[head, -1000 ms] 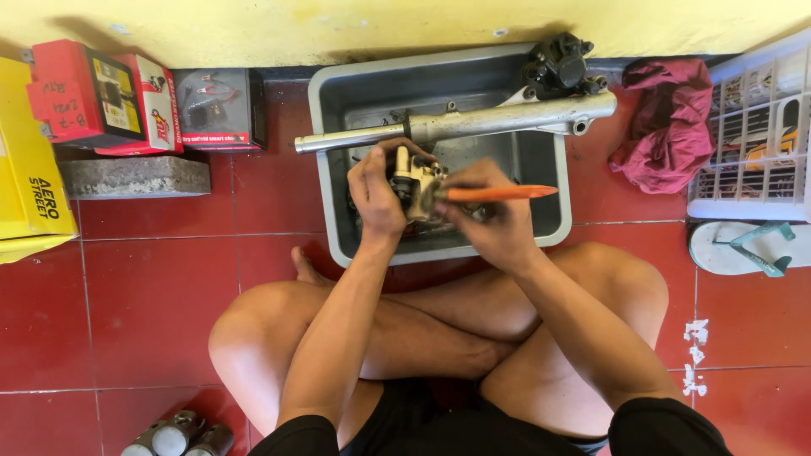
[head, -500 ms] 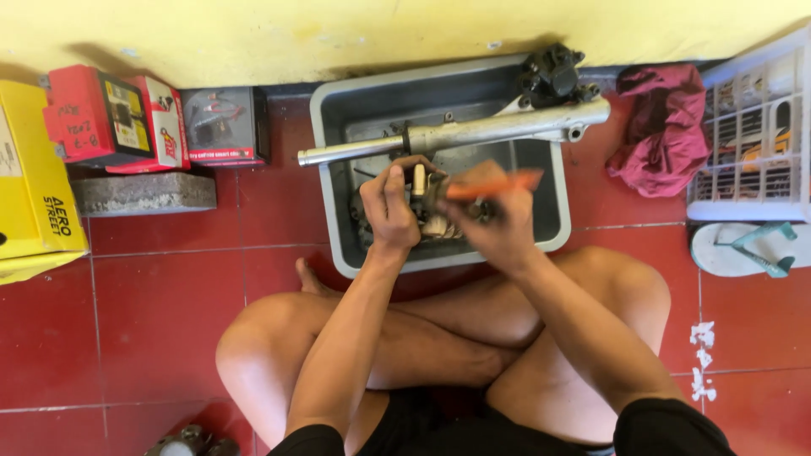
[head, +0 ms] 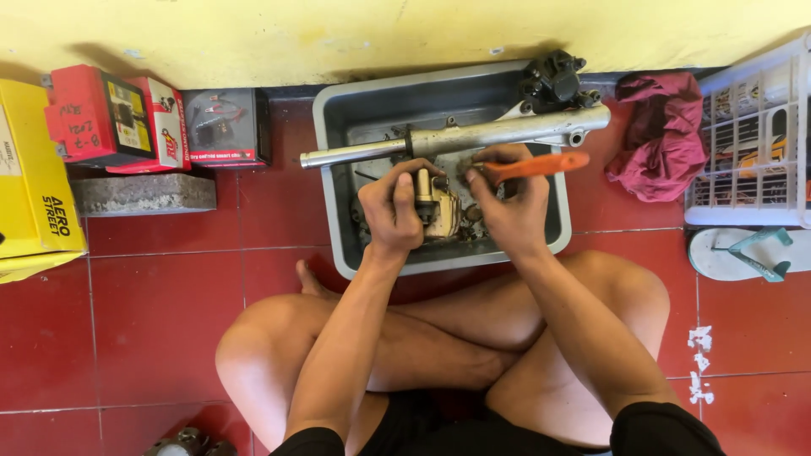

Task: The person sits on the floor and scrubs a mechanical part with a brush over a plastic tub. They then pick up a long metal tube and scrub it with the same brush, cleaning off dirt and grime.

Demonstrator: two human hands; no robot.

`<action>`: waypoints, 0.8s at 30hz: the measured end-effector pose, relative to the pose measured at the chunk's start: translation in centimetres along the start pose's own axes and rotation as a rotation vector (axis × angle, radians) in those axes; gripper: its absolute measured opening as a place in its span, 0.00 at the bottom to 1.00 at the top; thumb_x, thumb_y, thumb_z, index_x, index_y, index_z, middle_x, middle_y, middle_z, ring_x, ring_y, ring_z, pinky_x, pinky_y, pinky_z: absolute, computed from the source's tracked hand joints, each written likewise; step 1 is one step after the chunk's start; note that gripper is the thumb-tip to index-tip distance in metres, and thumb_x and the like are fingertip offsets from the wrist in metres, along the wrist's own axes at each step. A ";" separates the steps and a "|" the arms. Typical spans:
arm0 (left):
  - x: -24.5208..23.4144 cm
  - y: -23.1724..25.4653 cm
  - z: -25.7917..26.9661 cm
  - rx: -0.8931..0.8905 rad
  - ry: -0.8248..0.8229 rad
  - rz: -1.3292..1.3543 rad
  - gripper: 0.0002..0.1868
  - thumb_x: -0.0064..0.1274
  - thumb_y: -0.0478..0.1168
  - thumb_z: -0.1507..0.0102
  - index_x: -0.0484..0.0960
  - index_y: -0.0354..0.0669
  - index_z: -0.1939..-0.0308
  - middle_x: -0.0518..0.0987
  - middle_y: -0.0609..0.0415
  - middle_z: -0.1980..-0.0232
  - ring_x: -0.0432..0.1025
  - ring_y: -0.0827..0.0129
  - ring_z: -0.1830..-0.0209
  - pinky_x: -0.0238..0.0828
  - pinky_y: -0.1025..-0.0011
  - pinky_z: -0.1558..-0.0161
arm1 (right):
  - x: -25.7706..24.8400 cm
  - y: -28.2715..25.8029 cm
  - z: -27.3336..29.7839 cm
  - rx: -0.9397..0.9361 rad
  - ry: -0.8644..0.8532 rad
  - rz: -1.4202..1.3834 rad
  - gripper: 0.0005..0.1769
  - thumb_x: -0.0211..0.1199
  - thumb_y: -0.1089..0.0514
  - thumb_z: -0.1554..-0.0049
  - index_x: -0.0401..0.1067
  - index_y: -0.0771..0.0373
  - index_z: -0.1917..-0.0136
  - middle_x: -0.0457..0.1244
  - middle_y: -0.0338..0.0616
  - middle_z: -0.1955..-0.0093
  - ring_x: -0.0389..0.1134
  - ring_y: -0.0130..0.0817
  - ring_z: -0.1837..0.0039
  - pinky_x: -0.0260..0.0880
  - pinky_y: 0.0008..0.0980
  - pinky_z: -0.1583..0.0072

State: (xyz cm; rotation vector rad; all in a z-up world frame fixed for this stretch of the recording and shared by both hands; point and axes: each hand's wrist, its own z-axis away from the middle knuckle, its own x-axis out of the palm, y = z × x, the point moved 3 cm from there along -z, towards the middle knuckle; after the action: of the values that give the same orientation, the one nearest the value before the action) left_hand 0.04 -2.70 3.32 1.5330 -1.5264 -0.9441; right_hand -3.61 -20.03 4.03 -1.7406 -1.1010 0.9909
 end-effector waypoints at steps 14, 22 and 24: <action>-0.1 1.8 -0.6 0.181 -0.096 -0.329 0.20 0.37 0.47 0.28 0.85 0.44 0.57 0.83 0.51 0.69 0.80 0.54 0.73 0.80 0.61 0.72 | 1.1 -2.0 -0.7 -0.089 -0.221 0.022 0.04 0.69 0.65 0.39 0.76 0.68 0.52 0.66 0.50 0.57 0.70 0.42 0.56 0.68 0.36 0.51; 0.4 0.1 0.0 0.029 -0.120 -0.114 0.20 0.34 0.42 0.26 0.84 0.41 0.54 0.83 0.46 0.68 0.80 0.50 0.71 0.80 0.57 0.71 | 1.0 -2.1 -0.6 -0.302 -0.168 0.093 0.03 0.68 0.68 0.40 0.77 0.71 0.51 0.66 0.50 0.58 0.71 0.43 0.59 0.70 0.34 0.55; 0.5 -0.2 -0.1 -0.026 -0.116 -0.048 0.22 0.33 0.43 0.26 0.86 0.44 0.55 0.80 0.47 0.75 0.76 0.56 0.80 0.76 0.61 0.76 | 1.1 -2.5 -0.8 -0.515 -0.120 0.165 0.03 0.69 0.71 0.42 0.77 0.74 0.53 0.66 0.54 0.58 0.70 0.48 0.59 0.72 0.38 0.56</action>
State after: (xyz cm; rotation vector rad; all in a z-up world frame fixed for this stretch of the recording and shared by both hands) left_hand 0.23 -3.21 3.21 1.5255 -1.5570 -1.0931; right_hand -3.28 -18.54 6.37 -2.2349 -1.3961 0.9765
